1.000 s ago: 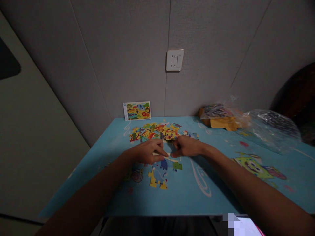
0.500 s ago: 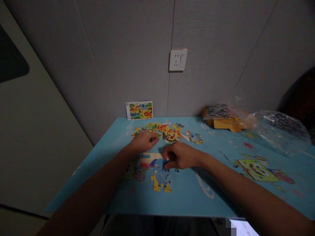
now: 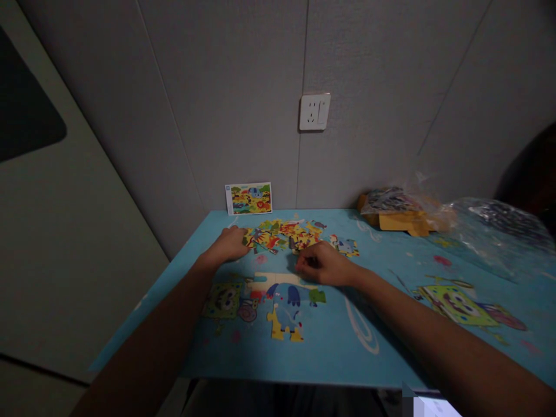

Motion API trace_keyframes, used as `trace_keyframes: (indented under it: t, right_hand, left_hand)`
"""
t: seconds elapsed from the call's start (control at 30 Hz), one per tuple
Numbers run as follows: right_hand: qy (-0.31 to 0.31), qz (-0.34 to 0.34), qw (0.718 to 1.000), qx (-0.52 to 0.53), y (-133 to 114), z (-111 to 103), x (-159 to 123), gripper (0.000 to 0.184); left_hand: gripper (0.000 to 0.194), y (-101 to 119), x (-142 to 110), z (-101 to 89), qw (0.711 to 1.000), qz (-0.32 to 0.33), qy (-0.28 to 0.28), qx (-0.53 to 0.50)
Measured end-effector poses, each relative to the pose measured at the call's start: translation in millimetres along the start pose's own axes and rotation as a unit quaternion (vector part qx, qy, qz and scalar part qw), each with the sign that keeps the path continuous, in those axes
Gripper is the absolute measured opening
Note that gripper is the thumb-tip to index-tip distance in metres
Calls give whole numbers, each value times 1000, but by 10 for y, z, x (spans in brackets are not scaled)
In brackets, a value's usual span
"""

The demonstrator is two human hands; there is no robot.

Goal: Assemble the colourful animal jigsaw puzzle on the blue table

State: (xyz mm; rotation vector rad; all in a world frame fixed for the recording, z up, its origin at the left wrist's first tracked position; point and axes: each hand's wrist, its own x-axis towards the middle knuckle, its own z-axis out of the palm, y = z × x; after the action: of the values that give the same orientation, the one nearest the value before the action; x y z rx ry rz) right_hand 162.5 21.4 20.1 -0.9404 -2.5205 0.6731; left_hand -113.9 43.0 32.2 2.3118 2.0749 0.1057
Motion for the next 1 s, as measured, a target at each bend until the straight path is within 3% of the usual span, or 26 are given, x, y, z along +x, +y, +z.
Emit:
trace_keyframes:
  t: [0.17,0.3,0.43,0.6,0.73,0.8,0.87,0.93,1.0]
  right_hand:
    - [21,1,1000,10,55,39,19,24]
    - [40,-4,999,9,51,34,37,23]
    - [50,-14,998,21,29,23,48,19]
    - [70,-11,997,41,44,38,47,37]
    - [83,-8,996,44,73,51,36,57]
    - [86,-7,996,37,80,54,28,69]
    - [80,-16,996,25,79,58,19,78]
    - [75,-34,996,18,69,61,13,79]
    - [71,-47,996,19,55,61,12,78]
  left_hand:
    - [45,-19,25,-7,1000,-21,15,-10]
    - [62,22,23,-16,997,-46,61,-10]
    - [64,84,-1,-14,992,-35,115,-43]
    - [61,134,-33,1,970,-12,223,-94]
    - [58,197,-49,22,960,-3,258,-109]
    - [58,262,-69,45,952,56,262,-146]
    - [60,345,-104,75,937,159,249,-188]
    - [62,425,-144,102,917,263,216,-209]
    - [62,475,-172,120,906,315,185,-212]
